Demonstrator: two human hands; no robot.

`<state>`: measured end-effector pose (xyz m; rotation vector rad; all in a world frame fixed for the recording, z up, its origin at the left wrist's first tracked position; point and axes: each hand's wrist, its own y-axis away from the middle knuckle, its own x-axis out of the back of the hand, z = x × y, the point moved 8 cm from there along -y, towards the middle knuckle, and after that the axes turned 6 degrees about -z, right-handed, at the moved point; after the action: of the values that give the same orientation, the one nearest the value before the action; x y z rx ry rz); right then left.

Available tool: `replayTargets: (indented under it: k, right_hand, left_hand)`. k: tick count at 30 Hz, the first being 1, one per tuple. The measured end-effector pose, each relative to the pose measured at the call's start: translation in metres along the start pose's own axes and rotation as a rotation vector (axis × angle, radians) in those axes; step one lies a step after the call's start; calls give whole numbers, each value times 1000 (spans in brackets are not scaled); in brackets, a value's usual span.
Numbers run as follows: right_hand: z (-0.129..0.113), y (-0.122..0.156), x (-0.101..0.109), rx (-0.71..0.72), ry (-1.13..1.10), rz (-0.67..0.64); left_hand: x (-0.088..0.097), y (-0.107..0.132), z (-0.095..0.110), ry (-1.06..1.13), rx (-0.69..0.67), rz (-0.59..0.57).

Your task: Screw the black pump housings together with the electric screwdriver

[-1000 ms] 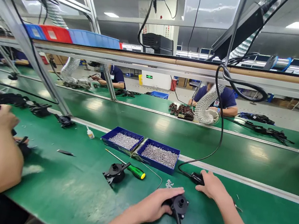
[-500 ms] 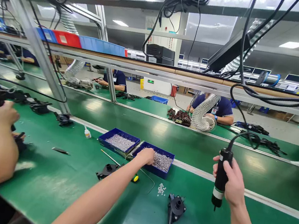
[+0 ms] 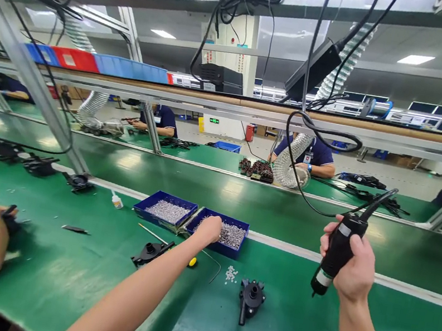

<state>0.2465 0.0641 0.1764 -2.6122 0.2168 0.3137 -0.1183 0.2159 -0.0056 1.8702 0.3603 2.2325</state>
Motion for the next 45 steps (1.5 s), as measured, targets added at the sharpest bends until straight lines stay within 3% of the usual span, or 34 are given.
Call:
replayTargets:
  k: [4,8,11,14,17,20,22,26,30,37,41,45]
  right_hand:
    - [40,-22,47,-77,334,67]
    - [81,-38,100,-115,370,186]
    - [94,-44,124,-135,377,227]
    - [95,-49,136,-112,379,260]
    - [81,-49,150,62,358,426]
    - [63,-44,163,268,312,601]
    - [53,-43,166,330,286,624]
    - [39,-45,154,329,220,546]
    - [33,-48,125,302,137,457]
    - [7,-33,60,304,63,309]
    - [8,-20,20,99,-42,169]
    - [21,4,-31,-92,-175,-100]
  left_hand:
    - [9,10,-6,63,-17,66]
    - [24,28,-8,203,-115,152]
    - [24,61,-2,357,-260,203]
    - [6,112,11,708,-445,208]
    - [-22,160,27,922,-559,216]
    - [-41,187,39,1037,-615,289]
    - [-49,192,45,1069,-633,333]
    - [-58,189,48,1140,-590,359]
    - [-62,187,53,1156,-593,381]
    - [-57,204,60,842,-768,623]
    - [-55,219,66,680,-908,694]
    - [-54,231,72,553,-1035,714]
